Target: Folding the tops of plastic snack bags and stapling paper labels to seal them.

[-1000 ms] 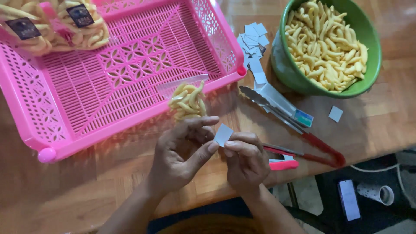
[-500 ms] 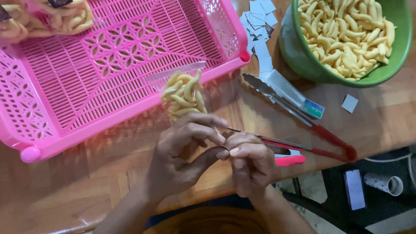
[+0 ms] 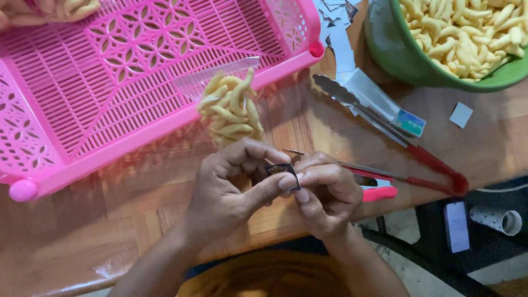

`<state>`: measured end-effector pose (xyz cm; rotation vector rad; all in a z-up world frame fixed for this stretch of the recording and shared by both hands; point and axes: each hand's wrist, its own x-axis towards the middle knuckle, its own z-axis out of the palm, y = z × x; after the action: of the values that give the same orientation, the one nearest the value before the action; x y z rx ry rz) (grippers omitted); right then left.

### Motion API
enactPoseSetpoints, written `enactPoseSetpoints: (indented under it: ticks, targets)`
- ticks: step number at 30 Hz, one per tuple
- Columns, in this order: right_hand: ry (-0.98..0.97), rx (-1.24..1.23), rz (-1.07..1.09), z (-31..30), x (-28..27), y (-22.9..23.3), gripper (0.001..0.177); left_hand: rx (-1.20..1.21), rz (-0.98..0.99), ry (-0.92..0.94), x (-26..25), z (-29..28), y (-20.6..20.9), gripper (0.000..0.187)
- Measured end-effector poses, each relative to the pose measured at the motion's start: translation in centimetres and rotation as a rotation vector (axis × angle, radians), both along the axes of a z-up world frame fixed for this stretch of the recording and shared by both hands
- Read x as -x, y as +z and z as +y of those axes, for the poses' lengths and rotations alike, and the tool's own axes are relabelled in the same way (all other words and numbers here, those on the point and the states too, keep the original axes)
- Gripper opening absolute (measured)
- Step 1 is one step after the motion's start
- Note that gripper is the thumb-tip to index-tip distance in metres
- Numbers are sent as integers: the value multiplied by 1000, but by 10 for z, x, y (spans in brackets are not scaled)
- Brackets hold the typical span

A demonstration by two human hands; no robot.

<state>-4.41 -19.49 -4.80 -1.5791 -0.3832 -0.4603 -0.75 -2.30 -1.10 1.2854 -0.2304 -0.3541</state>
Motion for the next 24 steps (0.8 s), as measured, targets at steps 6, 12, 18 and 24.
enactPoseSetpoints:
  ticks: [6,12,18,24]
  targets:
    - [18,-68,46,2,0,-2,7,55,33,1,1,-2,-4,22]
    - [42,-119,93,0,2,-3,10,-10,-39,14,2,-2,-4,22]
    - [7,-66,85,1,0,0,15,-115,-244,78,3,-2,-6,22]
    - [36,-92,133,0,1,-3,15,-273,-544,169,1,1,-7,25]
